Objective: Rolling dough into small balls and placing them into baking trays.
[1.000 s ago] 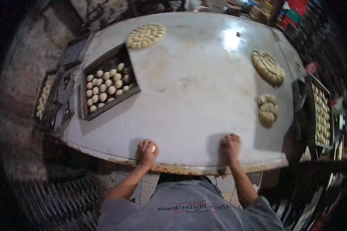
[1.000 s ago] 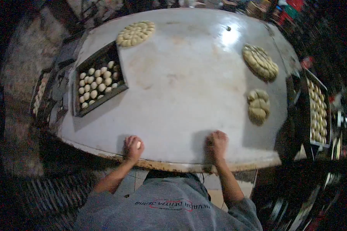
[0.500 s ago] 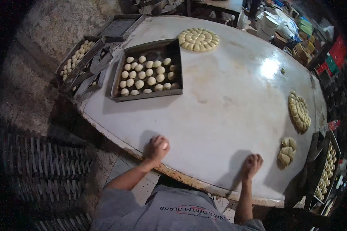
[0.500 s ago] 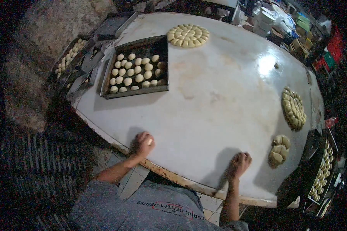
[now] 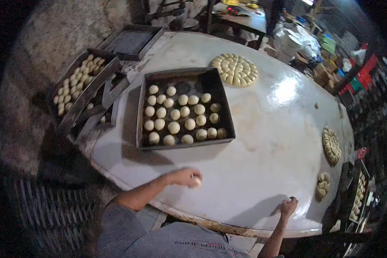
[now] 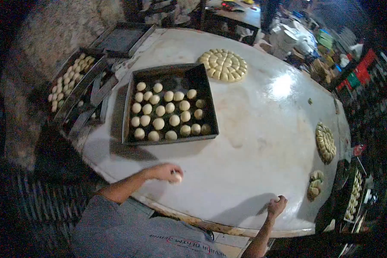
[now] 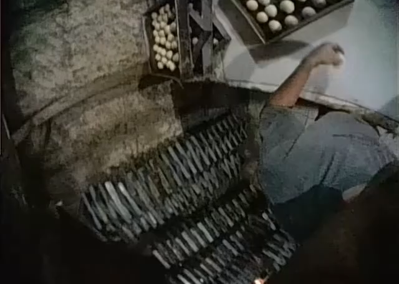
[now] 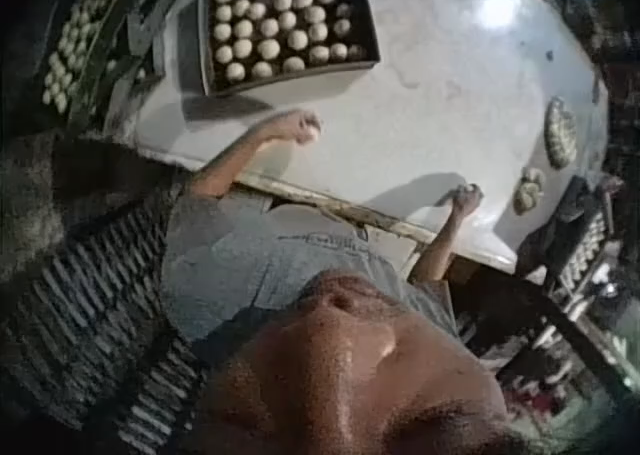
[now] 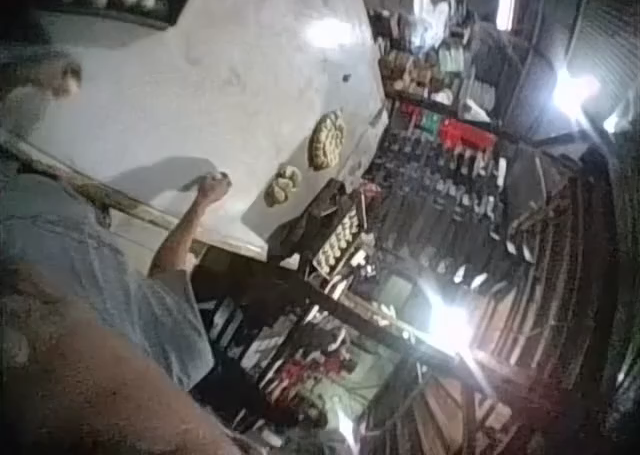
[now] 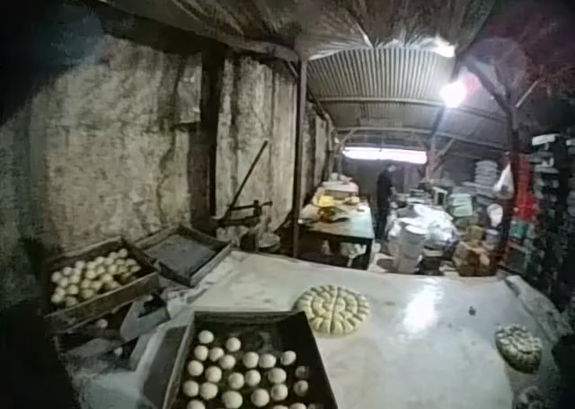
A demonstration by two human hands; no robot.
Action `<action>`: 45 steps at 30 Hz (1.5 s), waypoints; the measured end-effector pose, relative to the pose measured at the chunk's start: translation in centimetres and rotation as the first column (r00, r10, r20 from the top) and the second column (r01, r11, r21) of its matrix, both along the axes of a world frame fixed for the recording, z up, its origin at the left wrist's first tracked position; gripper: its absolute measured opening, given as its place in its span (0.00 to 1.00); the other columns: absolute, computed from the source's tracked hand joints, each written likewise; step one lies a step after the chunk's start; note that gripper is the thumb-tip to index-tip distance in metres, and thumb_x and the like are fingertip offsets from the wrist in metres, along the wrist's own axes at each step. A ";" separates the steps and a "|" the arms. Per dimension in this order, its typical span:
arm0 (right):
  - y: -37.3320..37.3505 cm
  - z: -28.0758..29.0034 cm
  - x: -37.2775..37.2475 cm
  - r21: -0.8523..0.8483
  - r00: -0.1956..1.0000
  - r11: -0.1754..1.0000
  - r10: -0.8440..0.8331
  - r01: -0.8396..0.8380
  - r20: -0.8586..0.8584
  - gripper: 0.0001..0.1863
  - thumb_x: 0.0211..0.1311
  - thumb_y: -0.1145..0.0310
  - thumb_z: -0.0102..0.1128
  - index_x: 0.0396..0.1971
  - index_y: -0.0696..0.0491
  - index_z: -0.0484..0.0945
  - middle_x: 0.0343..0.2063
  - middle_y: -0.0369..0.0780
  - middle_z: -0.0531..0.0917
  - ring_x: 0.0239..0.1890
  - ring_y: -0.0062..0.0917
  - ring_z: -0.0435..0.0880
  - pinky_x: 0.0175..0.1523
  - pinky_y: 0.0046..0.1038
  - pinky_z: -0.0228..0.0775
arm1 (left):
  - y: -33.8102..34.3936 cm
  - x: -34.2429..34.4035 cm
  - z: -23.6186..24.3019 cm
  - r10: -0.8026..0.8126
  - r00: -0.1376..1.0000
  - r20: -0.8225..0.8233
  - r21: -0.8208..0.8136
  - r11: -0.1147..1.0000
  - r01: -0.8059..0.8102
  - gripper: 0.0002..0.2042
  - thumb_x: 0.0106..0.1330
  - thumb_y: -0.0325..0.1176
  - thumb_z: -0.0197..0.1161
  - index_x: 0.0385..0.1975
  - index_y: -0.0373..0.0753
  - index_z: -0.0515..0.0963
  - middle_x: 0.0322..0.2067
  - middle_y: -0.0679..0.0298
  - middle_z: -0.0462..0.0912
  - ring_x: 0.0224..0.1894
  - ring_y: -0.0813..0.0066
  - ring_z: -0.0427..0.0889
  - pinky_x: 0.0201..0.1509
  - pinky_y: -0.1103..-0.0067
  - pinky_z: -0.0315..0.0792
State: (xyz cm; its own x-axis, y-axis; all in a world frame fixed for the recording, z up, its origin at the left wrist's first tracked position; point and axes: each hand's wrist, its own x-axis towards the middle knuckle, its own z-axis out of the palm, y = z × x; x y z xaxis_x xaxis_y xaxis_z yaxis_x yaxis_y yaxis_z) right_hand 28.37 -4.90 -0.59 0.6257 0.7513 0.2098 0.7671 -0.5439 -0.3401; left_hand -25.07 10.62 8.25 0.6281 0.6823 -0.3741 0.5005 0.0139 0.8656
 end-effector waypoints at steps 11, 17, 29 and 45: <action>12.2 13.9 -23.2 0.378 0.101 0.926 0.373 0.028 -0.922 0.25 0.59 0.66 0.56 0.55 0.60 0.68 0.42 0.42 0.76 0.45 0.25 0.75 0.50 0.27 0.69 | 30.3 -5.8 1.2 0.570 0.765 0.298 0.819 0.259 -0.512 0.14 0.56 0.32 0.65 0.41 0.35 0.74 0.43 0.54 0.76 0.46 0.56 0.76 0.49 0.68 0.71; 26.9 25.7 -35.2 0.843 0.181 0.484 0.874 -0.235 -0.452 0.28 0.60 0.69 0.62 0.58 0.63 0.66 0.50 0.45 0.76 0.50 0.26 0.76 0.51 0.26 0.71 | 8.5 -8.8 -1.5 0.200 0.799 0.567 0.178 0.917 -0.356 0.14 0.63 0.39 0.63 0.40 0.36 0.77 0.36 0.62 0.80 0.43 0.73 0.77 0.48 0.74 0.72; 37.4 5.7 -28.3 0.563 0.920 0.728 0.318 -0.391 0.227 0.16 0.52 0.65 0.66 0.41 0.54 0.77 0.44 0.49 0.77 0.52 0.43 0.70 0.59 0.39 0.60 | -8.6 0.3 -6.1 0.055 0.959 0.279 0.023 0.998 -0.064 0.16 0.63 0.38 0.63 0.47 0.37 0.76 0.41 0.59 0.81 0.40 0.71 0.83 0.48 0.77 0.76; -4.4 -2.1 22.7 0.387 0.837 0.760 -0.544 0.522 -0.061 0.11 0.54 0.58 0.56 0.30 0.50 0.76 0.38 0.43 0.75 0.44 0.41 0.73 0.48 0.42 0.64 | -1.6 43.3 -7.2 0.047 0.954 -0.297 0.688 0.703 0.179 0.13 0.55 0.47 0.66 0.22 0.45 0.79 0.38 0.61 0.71 0.46 0.58 0.69 0.50 0.61 0.62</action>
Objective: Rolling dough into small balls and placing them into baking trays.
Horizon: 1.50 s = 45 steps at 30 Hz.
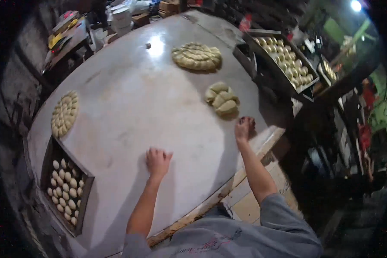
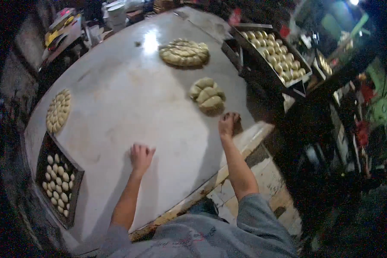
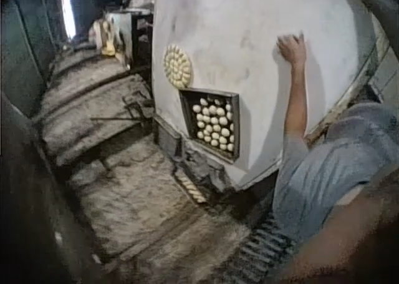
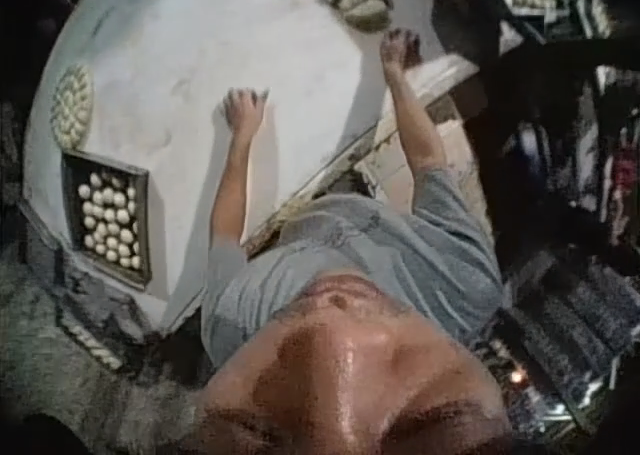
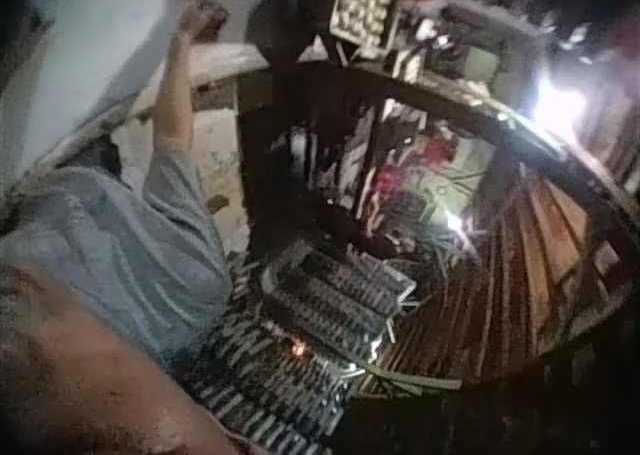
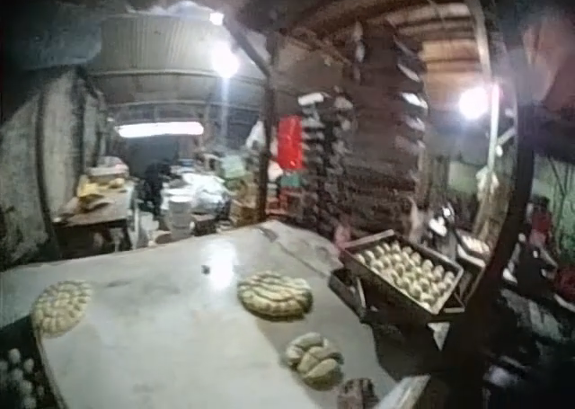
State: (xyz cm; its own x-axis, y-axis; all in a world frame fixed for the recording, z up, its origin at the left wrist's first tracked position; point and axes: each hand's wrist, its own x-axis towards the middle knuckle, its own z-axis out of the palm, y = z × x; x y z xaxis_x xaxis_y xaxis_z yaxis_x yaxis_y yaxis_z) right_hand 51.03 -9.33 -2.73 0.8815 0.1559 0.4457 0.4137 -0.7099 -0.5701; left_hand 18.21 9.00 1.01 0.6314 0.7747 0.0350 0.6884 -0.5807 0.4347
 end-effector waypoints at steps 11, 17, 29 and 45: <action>1.4 4.4 2.0 -0.197 0.980 0.980 -0.006 -0.034 -0.201 0.09 0.57 0.60 0.54 0.30 0.49 0.78 0.38 0.40 0.77 0.44 0.34 0.76 0.48 0.37 0.69 | 1.8 36.3 -0.2 -0.122 0.980 0.154 -0.080 0.987 0.136 0.15 0.58 0.41 0.60 0.43 0.43 0.76 0.44 0.51 0.77 0.48 0.49 0.74 0.53 0.62 0.68; 2.5 4.7 4.8 -0.265 0.978 0.962 0.011 -0.067 -0.208 0.12 0.58 0.57 0.52 0.33 0.49 0.78 0.41 0.39 0.77 0.45 0.34 0.76 0.49 0.39 0.69 | 4.9 21.9 0.5 -0.042 0.984 0.172 -0.272 0.958 0.088 0.15 0.55 0.40 0.62 0.36 0.37 0.75 0.33 0.49 0.81 0.37 0.47 0.80 0.39 0.62 0.73; 4.1 1.8 -21.9 0.046 0.189 0.198 0.970 -0.979 -0.154 0.08 0.59 0.63 0.56 0.32 0.49 0.80 0.30 0.41 0.81 0.32 0.35 0.78 0.43 0.36 0.64 | -7.4 -7.0 3.2 0.008 0.960 0.281 -0.611 0.772 0.173 0.22 0.55 0.35 0.69 0.49 0.36 0.75 0.48 0.55 0.77 0.49 0.66 0.76 0.48 0.71 0.75; 7.6 3.6 -25.0 -0.201 0.774 0.769 0.629 -0.606 0.074 0.16 0.47 0.62 0.65 0.34 0.54 0.76 0.33 0.44 0.75 0.44 0.41 0.70 0.51 0.40 0.62 | -1.4 -23.2 0.9 0.360 0.915 0.183 0.083 0.922 -0.379 0.13 0.54 0.44 0.66 0.29 0.41 0.77 0.36 0.61 0.78 0.44 0.60 0.74 0.49 0.67 0.69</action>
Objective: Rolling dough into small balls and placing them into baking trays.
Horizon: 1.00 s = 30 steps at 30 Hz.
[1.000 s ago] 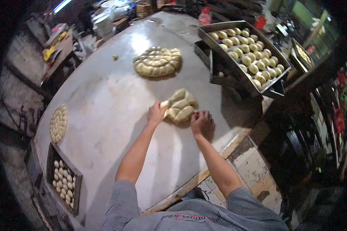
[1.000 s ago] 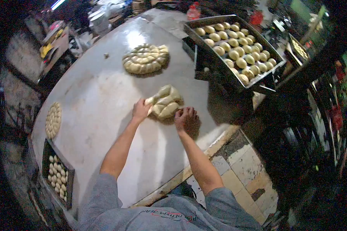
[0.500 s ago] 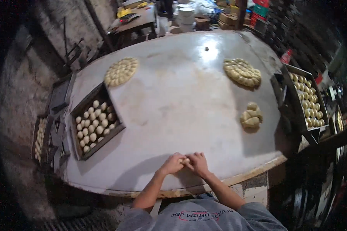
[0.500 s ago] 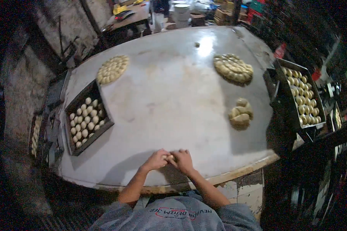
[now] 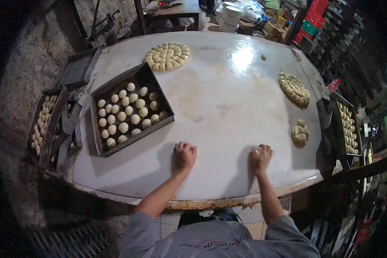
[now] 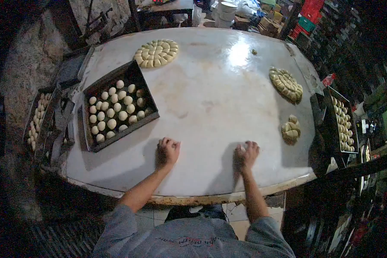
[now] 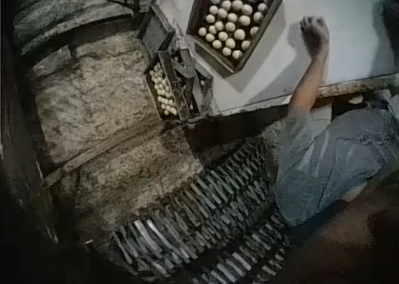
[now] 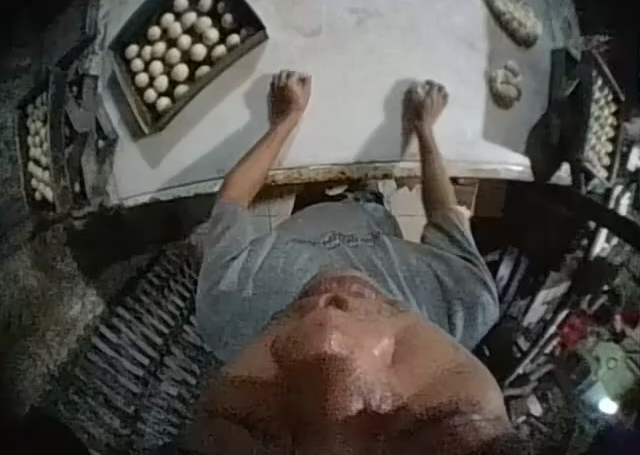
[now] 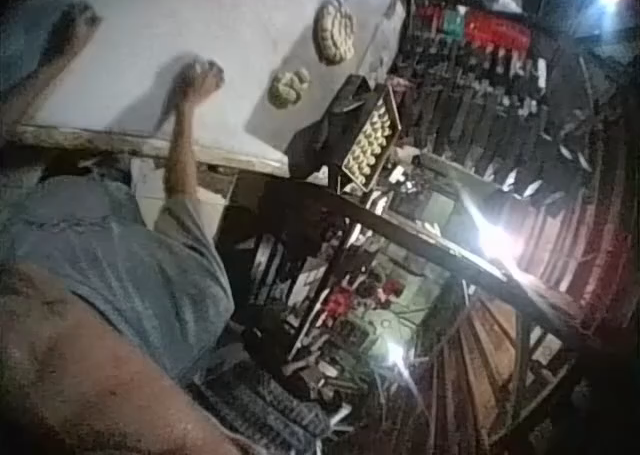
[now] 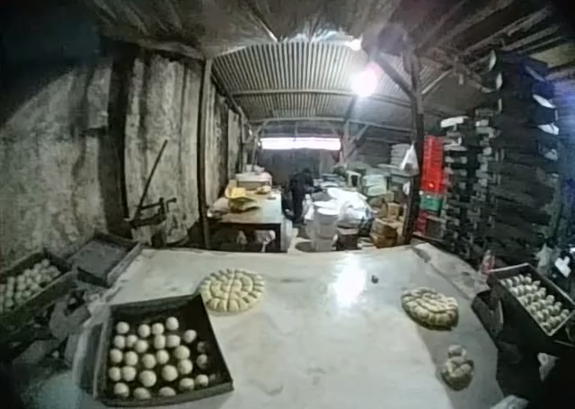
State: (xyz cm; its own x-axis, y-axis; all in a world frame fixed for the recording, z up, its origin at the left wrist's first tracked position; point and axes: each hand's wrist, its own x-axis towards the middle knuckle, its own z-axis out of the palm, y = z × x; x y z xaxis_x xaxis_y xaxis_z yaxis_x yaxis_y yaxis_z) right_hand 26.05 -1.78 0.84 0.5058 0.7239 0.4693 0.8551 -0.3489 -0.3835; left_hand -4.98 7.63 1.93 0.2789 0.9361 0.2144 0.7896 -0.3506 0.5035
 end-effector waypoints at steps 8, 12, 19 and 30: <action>-8.6 -1.5 -4.1 -0.061 0.894 0.892 0.449 -0.448 -0.001 0.10 0.47 0.67 0.64 0.31 0.51 0.77 0.38 0.45 0.76 0.44 0.42 0.70 0.48 0.42 0.62 | -9.8 -0.3 1.5 -0.168 0.986 -0.008 0.080 0.983 0.168 0.07 0.52 0.29 0.65 0.29 0.36 0.76 0.34 0.56 0.75 0.42 0.56 0.75 0.49 0.64 0.69; -8.0 1.0 3.7 -0.086 0.974 0.972 0.222 -0.217 0.050 0.11 0.45 0.69 0.64 0.30 0.53 0.74 0.34 0.45 0.75 0.43 0.41 0.71 0.47 0.43 0.61 | -3.8 -4.9 0.5 0.119 0.987 -0.111 0.080 0.991 -0.111 0.11 0.48 0.34 0.65 0.25 0.39 0.70 0.35 0.54 0.70 0.40 0.52 0.69 0.43 0.58 0.64; 2.8 -2.6 0.8 -0.062 0.966 0.980 0.174 -0.189 -0.192 0.09 0.49 0.69 0.60 0.31 0.55 0.76 0.36 0.45 0.75 0.43 0.41 0.69 0.51 0.39 0.62 | 0.3 7.6 -2.0 0.283 0.949 0.139 0.155 0.940 -0.303 0.02 0.49 0.28 0.58 0.17 0.40 0.75 0.23 0.55 0.77 0.31 0.53 0.76 0.35 0.62 0.72; -1.9 -1.1 9.5 -0.114 0.997 0.993 0.022 -0.014 0.074 0.10 0.50 0.67 0.58 0.32 0.55 0.76 0.34 0.44 0.77 0.42 0.39 0.72 0.51 0.42 0.61 | -1.1 -8.7 -2.3 0.547 0.837 0.013 0.317 0.792 -0.522 0.04 0.53 0.29 0.61 0.23 0.38 0.73 0.31 0.56 0.75 0.35 0.51 0.72 0.37 0.63 0.68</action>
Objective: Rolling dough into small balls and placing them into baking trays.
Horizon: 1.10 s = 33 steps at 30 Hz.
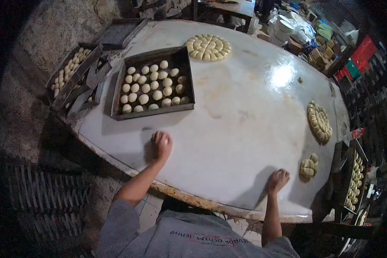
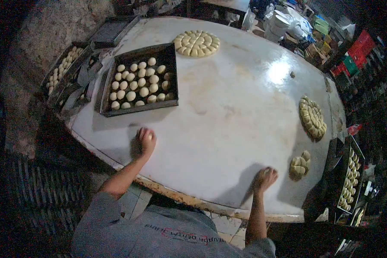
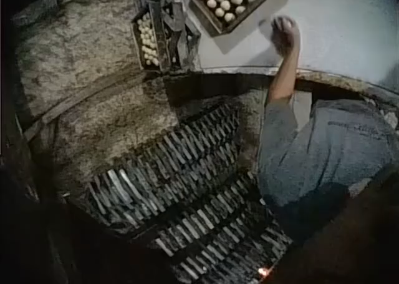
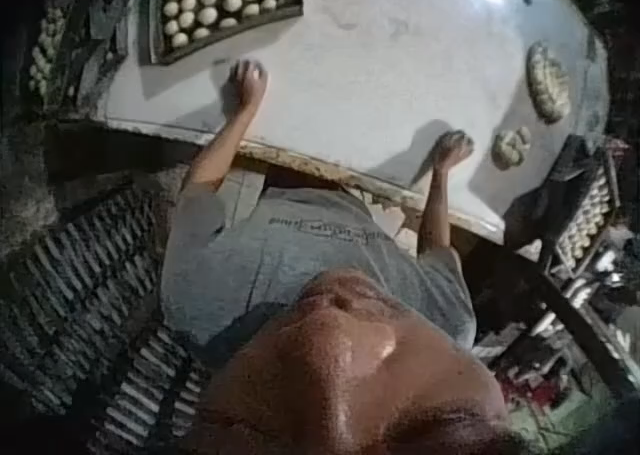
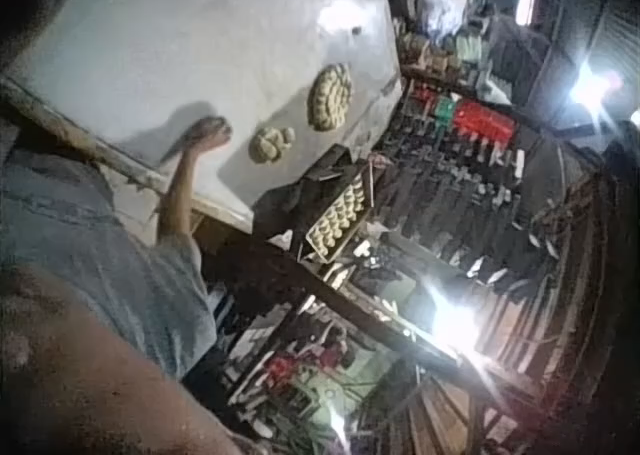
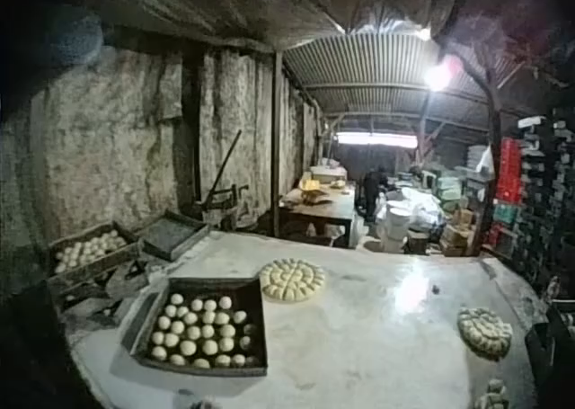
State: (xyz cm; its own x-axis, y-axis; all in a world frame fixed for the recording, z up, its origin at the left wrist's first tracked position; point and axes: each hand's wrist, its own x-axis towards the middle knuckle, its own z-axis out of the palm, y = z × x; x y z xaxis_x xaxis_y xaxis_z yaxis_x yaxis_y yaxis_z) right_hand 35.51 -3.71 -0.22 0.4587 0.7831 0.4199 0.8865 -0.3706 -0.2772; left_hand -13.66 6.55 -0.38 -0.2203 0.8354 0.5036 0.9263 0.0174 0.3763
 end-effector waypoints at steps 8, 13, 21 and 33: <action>-0.6 -0.9 -10.3 0.069 0.971 0.982 0.163 -0.177 0.177 0.07 0.48 0.73 0.60 0.29 0.54 0.75 0.33 0.42 0.77 0.43 0.38 0.74 0.54 0.38 0.61 | -4.9 3.6 0.7 -0.397 0.893 0.213 -0.453 0.770 0.450 0.20 0.48 0.27 0.59 0.45 0.34 0.74 0.43 0.49 0.71 0.48 0.48 0.67 0.57 0.61 0.63; -0.5 -1.1 -8.5 0.068 0.963 0.962 -0.266 0.264 0.030 0.12 0.54 0.69 0.55 0.37 0.58 0.76 0.40 0.46 0.77 0.45 0.43 0.73 0.54 0.42 0.61 | -1.6 -7.3 5.2 -0.204 0.500 0.842 -0.498 0.062 0.865 0.17 0.48 0.30 0.70 0.40 0.37 0.78 0.36 0.61 0.79 0.41 0.69 0.79 0.46 0.72 0.75; 0.5 0.0 -18.2 -0.215 0.931 0.942 -0.302 0.259 -0.203 0.18 0.49 0.69 0.61 0.42 0.58 0.76 0.38 0.47 0.78 0.42 0.39 0.78 0.48 0.37 0.71 | 29.1 -25.4 10.1 -0.433 0.693 0.576 0.246 0.901 0.358 0.23 0.54 0.25 0.65 0.52 0.36 0.72 0.47 0.53 0.76 0.50 0.62 0.76 0.54 0.69 0.71; 32.0 21.4 -44.4 0.703 0.211 0.645 0.763 -0.299 -0.611 0.23 0.61 0.69 0.61 0.53 0.63 0.69 0.44 0.44 0.80 0.45 0.25 0.79 0.53 0.29 0.71 | 20.0 -25.5 12.1 -0.423 0.203 0.883 0.159 0.676 0.720 0.21 0.67 0.38 0.58 0.57 0.37 0.69 0.51 0.61 0.75 0.51 0.74 0.74 0.57 0.77 0.68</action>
